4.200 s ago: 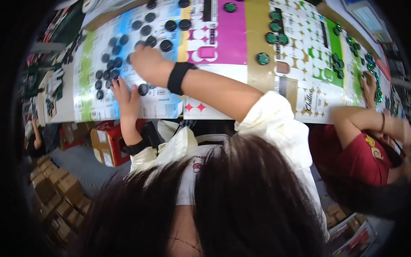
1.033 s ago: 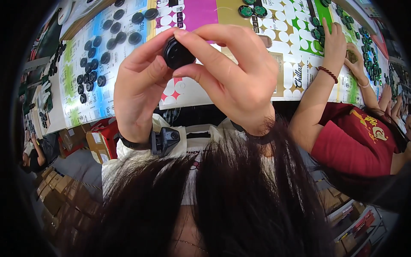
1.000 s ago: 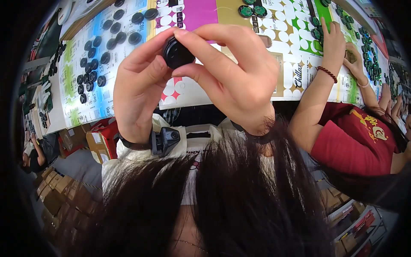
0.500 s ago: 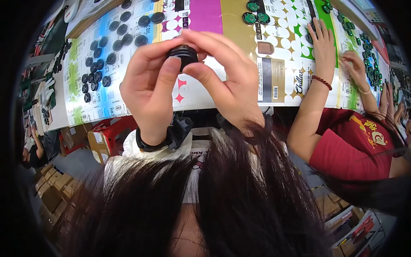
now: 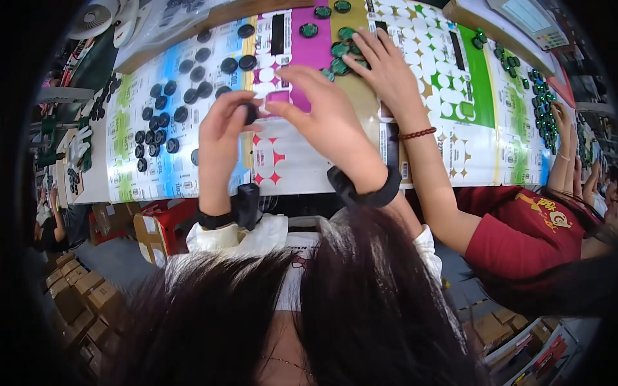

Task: The person is assembling small black circular plastic components at a factory workstation.

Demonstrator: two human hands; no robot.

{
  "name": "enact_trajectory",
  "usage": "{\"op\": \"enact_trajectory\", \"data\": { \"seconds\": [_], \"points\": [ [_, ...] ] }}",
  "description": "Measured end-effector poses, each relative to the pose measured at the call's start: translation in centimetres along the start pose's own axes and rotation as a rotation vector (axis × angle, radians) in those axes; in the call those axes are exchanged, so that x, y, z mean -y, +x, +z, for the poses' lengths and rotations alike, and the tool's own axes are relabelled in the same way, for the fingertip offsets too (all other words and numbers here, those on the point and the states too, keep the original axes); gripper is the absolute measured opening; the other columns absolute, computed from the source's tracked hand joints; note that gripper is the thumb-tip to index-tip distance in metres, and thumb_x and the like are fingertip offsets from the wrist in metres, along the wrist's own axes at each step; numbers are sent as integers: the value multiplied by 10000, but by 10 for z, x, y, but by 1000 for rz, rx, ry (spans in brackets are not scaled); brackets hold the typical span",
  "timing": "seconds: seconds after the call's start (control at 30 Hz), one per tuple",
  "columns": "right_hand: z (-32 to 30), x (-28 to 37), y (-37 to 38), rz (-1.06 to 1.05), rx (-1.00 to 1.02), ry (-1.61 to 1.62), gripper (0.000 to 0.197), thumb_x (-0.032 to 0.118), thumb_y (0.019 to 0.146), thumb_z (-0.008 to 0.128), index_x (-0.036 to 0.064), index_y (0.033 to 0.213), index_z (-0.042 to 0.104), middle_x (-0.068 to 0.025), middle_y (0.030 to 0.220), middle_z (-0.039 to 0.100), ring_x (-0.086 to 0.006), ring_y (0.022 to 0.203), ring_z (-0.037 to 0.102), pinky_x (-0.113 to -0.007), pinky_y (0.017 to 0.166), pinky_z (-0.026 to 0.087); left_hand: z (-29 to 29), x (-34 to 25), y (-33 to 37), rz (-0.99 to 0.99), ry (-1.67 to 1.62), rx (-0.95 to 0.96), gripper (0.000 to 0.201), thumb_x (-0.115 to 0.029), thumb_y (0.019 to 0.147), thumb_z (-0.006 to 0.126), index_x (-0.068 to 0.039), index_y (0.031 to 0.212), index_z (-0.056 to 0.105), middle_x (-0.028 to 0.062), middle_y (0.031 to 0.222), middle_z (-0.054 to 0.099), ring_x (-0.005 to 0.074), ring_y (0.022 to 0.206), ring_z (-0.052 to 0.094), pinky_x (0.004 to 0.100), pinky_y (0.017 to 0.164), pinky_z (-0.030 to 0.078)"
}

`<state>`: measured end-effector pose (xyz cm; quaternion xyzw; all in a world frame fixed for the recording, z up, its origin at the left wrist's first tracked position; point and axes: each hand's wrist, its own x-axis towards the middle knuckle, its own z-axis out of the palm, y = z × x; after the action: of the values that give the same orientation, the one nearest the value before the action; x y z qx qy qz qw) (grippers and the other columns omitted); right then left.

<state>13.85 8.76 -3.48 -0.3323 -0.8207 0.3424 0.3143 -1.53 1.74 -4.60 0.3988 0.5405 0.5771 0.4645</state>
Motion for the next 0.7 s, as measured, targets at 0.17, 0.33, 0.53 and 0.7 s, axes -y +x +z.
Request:
{"op": "enact_trajectory", "data": {
  "seconds": [0.17, 0.33, 0.53, 0.7],
  "points": [
    [4, -37, 56, -80, -80, -218, 530, 284, 759, 589, 72, 1206, 399, -184, 1214, 403, -321, 1107, 408, -304, 914, 333, -78, 45, -14, 152, 743, -183, 351, -66, 799, 488, 39, 1129, 431, 212, 1119, 444, 283, 1030, 450, 374, 840, 386],
    [5, -96, 114, 129, 85, -776, 718, 519, 743, 508, 122, 1294, 273, -164, 1347, 204, -331, 1235, 206, -377, 989, 223, -59, 58, -12, 167, 1308, -165, 572, -239, 779, 558, 65, 1204, 326, 292, 1277, 229, 408, 1201, 211, 424, 968, 234],
    [19, -108, 122, 188, 349, -934, 763, 589, 743, 441, 169, 1326, 184, -157, 1374, 118, -355, 1260, 90, -456, 1000, 146, -50, 48, -8, 226, 1274, -93, 670, -274, 732, 607, 88, 1204, 299, 315, 1276, 191, 465, 1197, 144, 467, 966, 209],
    [27, -102, 95, 11, 452, -943, 746, 577, 748, 445, 192, 1328, 177, -147, 1380, 96, -360, 1265, 46, -458, 1008, 106, -70, 22, -9, 340, 1182, -253, 523, -242, 757, 581, 15, 1172, 392, 290, 1240, 281, 444, 1159, 245, 453, 938, 260]
  ]
}}
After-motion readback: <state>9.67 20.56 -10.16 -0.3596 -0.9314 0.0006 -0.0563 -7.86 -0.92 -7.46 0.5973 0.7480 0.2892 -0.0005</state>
